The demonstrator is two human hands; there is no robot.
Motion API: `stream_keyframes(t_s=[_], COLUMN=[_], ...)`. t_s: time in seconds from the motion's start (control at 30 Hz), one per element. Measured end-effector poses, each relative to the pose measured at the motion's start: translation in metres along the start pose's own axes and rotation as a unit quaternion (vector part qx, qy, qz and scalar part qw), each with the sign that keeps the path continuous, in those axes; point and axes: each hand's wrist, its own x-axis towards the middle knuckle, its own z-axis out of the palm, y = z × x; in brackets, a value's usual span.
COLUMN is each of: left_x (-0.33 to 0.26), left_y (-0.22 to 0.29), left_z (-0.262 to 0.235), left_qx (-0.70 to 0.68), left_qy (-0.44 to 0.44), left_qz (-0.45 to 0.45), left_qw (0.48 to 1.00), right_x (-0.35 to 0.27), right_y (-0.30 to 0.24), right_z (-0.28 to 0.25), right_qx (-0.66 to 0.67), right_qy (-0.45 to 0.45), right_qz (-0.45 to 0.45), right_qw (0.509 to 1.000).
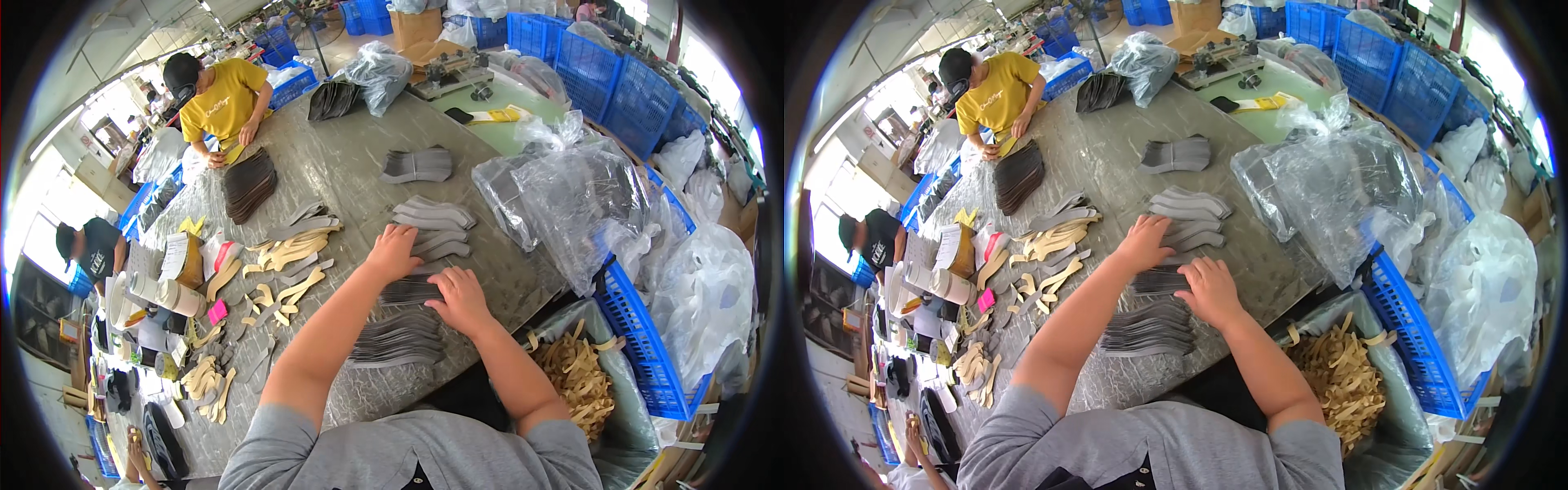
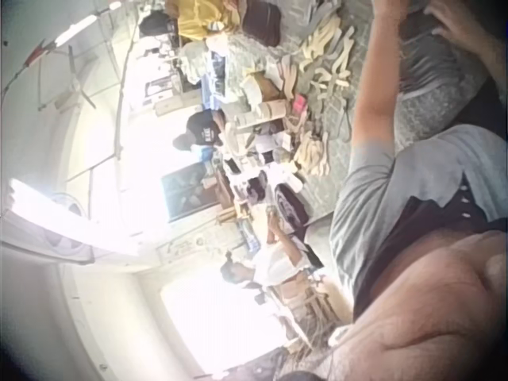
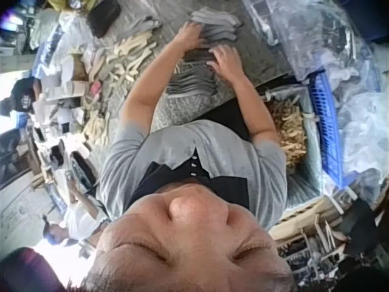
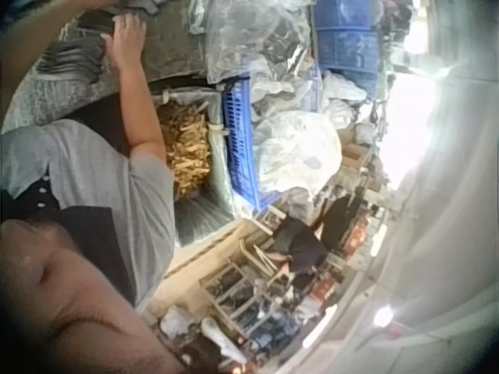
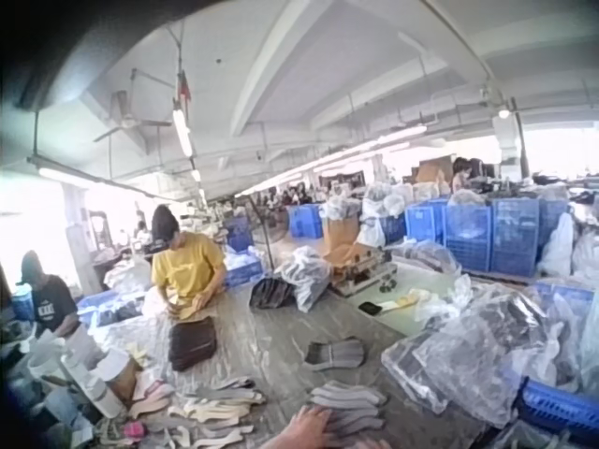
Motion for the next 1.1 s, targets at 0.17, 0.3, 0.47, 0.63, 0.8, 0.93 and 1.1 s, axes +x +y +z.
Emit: stream_keyframes(t_s=[0.17,0.3,0.47,0.63,0.8,0.93,1.1], left_x=[0.028,0.022,-0.001,-0.011,-0.012,-0.011,-0.020], left_y=[-0.008,-0.013,-0.007,-0.003,-0.005,-0.005,-0.001], left_z=[-0.011,-0.008,-0.009,-0.011,-0.016,-0.028,-0.044], left_qx=[0.010,-0.066,-0.190,-0.164,-0.109,-0.125,-0.203], left_qy=[-0.206,-0.251,-0.205,-0.178,-0.174,-0.217,-0.204], left_qz=[-0.036,-0.060,-0.028,-0.025,-0.035,-0.045,-0.061], left_qw=[0.978,0.964,0.960,0.970,0.978,0.967,0.956], right_x=[-0.012,-0.013,-0.016,-0.017,-0.011,-0.004,-0.004], right_y=[-0.004,-0.009,-0.005,-0.005,-0.020,-0.016,-0.011], right_z=[-0.007,-0.006,-0.001,-0.003,-0.002,-0.002,-0.005], right_qx=[0.033,-0.010,0.047,0.042,0.021,0.063,0.100], right_qy=[-0.009,0.031,-0.007,-0.012,-0.041,-0.070,-0.063], right_qz=[0.008,0.046,0.095,0.089,0.152,0.174,0.146], right_qw=[0.999,0.998,0.994,0.995,0.987,0.980,0.982])
